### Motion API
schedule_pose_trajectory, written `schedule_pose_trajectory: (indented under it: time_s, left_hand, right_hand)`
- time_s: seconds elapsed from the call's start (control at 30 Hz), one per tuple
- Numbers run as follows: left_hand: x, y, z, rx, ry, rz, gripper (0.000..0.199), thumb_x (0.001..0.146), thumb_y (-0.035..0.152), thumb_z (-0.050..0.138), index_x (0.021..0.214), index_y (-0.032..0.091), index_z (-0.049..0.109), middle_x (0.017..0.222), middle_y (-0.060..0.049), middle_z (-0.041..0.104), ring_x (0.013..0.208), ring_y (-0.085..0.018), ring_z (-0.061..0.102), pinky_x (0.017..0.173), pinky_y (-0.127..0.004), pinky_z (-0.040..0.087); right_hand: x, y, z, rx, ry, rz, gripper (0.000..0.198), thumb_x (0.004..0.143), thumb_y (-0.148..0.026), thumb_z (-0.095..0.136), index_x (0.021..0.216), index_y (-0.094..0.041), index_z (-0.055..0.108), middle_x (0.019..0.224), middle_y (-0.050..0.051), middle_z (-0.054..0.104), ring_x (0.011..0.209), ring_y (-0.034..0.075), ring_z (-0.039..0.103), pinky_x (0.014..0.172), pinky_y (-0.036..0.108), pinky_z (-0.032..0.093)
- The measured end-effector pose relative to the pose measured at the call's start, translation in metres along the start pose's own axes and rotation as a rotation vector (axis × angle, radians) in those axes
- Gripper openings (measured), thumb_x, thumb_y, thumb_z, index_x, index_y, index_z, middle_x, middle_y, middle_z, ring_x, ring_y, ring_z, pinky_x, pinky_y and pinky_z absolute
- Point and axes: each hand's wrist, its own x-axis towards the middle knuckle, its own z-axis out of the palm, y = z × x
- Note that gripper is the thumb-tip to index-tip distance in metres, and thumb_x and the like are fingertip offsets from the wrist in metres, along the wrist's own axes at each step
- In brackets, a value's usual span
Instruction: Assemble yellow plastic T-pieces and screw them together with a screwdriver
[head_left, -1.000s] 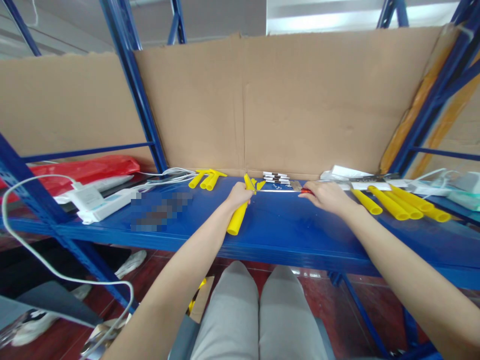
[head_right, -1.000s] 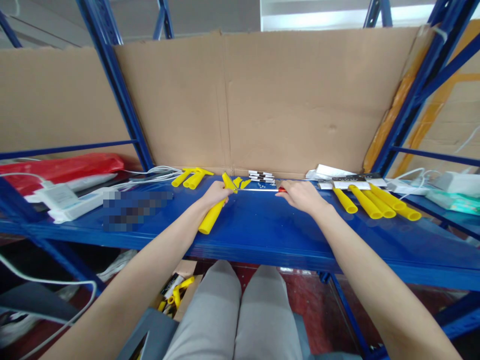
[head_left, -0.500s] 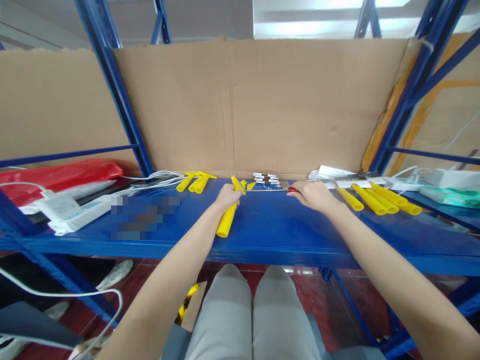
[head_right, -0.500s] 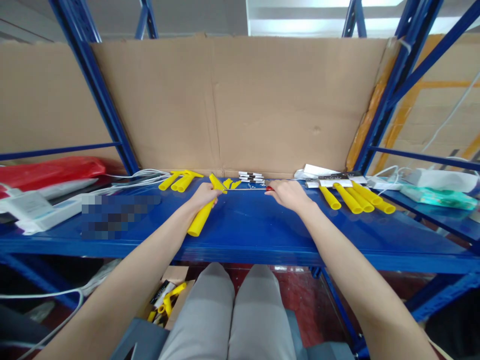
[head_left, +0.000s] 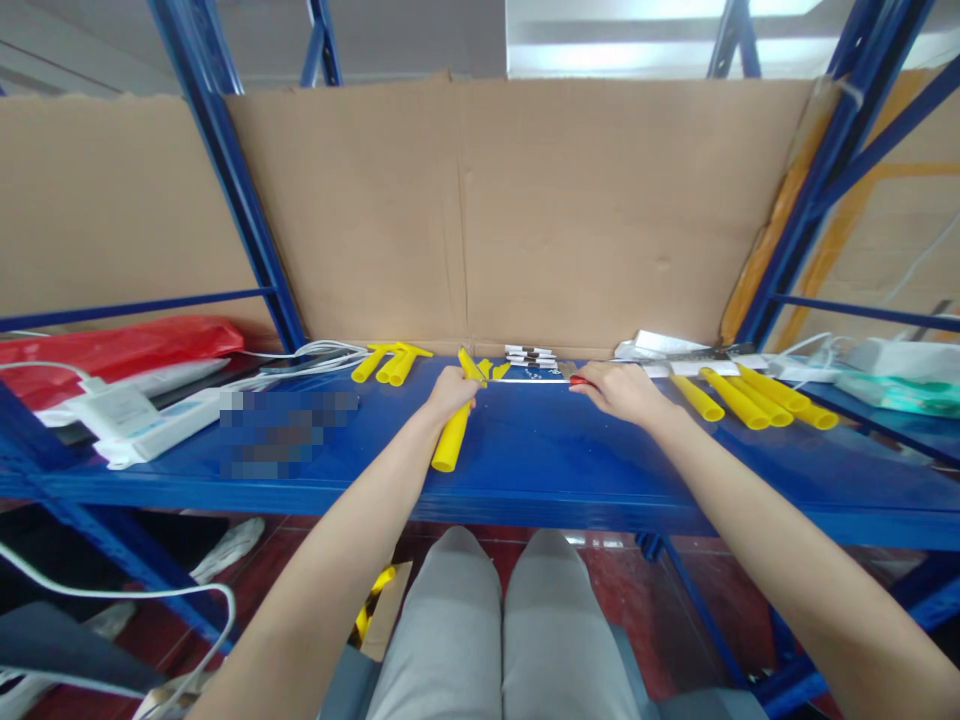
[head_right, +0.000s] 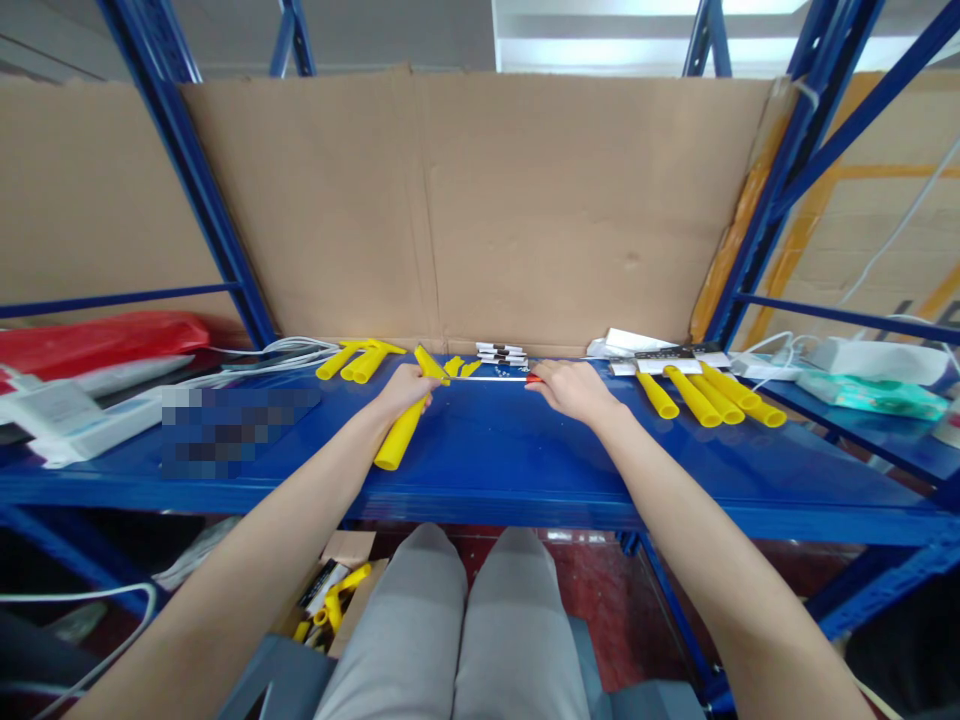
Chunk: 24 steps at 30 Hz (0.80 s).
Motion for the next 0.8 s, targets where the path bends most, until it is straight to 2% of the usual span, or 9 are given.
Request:
schedule_pose_trajectory:
  time_s: [0.1,0.2,0.33,0.47,0.6,0.73,0.8]
  left_hand:
    - [0.0008,-0.0009,-0.0003,0.002,0.003,-0.002,0.029,0.079,0.005,0.054,0.053,0.017,0.052,0.037,0.003,0.048,0.036,-0.012,0.049,0.043,-0.021,0.037]
    - [0.0007,-0.0004,-0.0006,-0.007,-0.003,-0.011,0.029,0.079,0.005,0.055,0.053,0.017,0.052,0.037,0.003,0.048,0.036,-0.012,0.049,0.044,-0.021,0.038]
    - [0.0012,-0.0002,-0.0004,-0.031,-0.002,-0.007,0.024,0.079,0.007,0.057,0.057,0.016,0.054,0.038,0.002,0.048,0.037,-0.012,0.049,0.045,-0.022,0.039]
    - [0.0032,-0.0016,0.0005,-0.048,-0.013,-0.022,0.019,0.079,0.008,0.058,0.061,0.015,0.057,0.039,0.003,0.048,0.036,-0.012,0.048,0.045,-0.022,0.039]
    - [0.0032,-0.0015,0.0011,-0.057,-0.011,-0.044,0.015,0.078,0.007,0.057,0.065,0.013,0.059,0.039,0.003,0.047,0.035,-0.011,0.046,0.043,-0.022,0.038]
    - [0.0011,-0.0003,0.0016,-0.080,-0.021,-0.057,0.013,0.079,0.007,0.058,0.067,0.013,0.059,0.038,0.004,0.046,0.034,-0.011,0.045,0.041,-0.021,0.036]
    - [0.0009,-0.0005,0.0017,-0.084,-0.020,-0.055,0.013,0.079,0.007,0.058,0.068,0.013,0.059,0.038,0.004,0.046,0.033,-0.011,0.045,0.041,-0.021,0.037]
  right_hand:
    - [-0.0004,-0.0011,0.0003,0.018,-0.021,0.023,0.026,0.097,-0.038,0.048,0.107,-0.017,0.060,0.101,0.012,0.074,0.087,0.024,0.068,0.066,0.029,0.039]
    - [-0.0006,-0.0013,-0.0014,-0.022,-0.016,0.018,0.022,0.097,-0.030,0.046,0.107,-0.017,0.060,0.097,0.013,0.073,0.085,0.024,0.068,0.064,0.028,0.038]
    - [-0.0004,0.0008,-0.0023,-0.042,0.030,-0.016,0.028,0.099,-0.032,0.041,0.104,-0.016,0.063,0.097,0.015,0.073,0.091,0.025,0.067,0.068,0.030,0.039]
    - [-0.0004,0.0007,-0.0016,0.006,-0.042,0.031,0.032,0.100,-0.037,0.040,0.105,-0.017,0.064,0.104,0.013,0.074,0.091,0.025,0.069,0.069,0.030,0.040]
    - [-0.0009,-0.0018,-0.0021,0.022,-0.090,0.042,0.026,0.097,-0.036,0.048,0.109,-0.017,0.061,0.103,0.012,0.074,0.087,0.025,0.069,0.066,0.029,0.039]
    - [-0.0010,-0.0004,-0.0012,-0.027,-0.045,0.045,0.023,0.096,-0.029,0.046,0.109,-0.017,0.061,0.098,0.013,0.074,0.087,0.024,0.068,0.065,0.028,0.038]
    - [-0.0007,0.0009,0.0000,-0.024,-0.015,0.024,0.027,0.098,-0.031,0.042,0.108,-0.017,0.063,0.099,0.013,0.074,0.091,0.025,0.068,0.067,0.029,0.040]
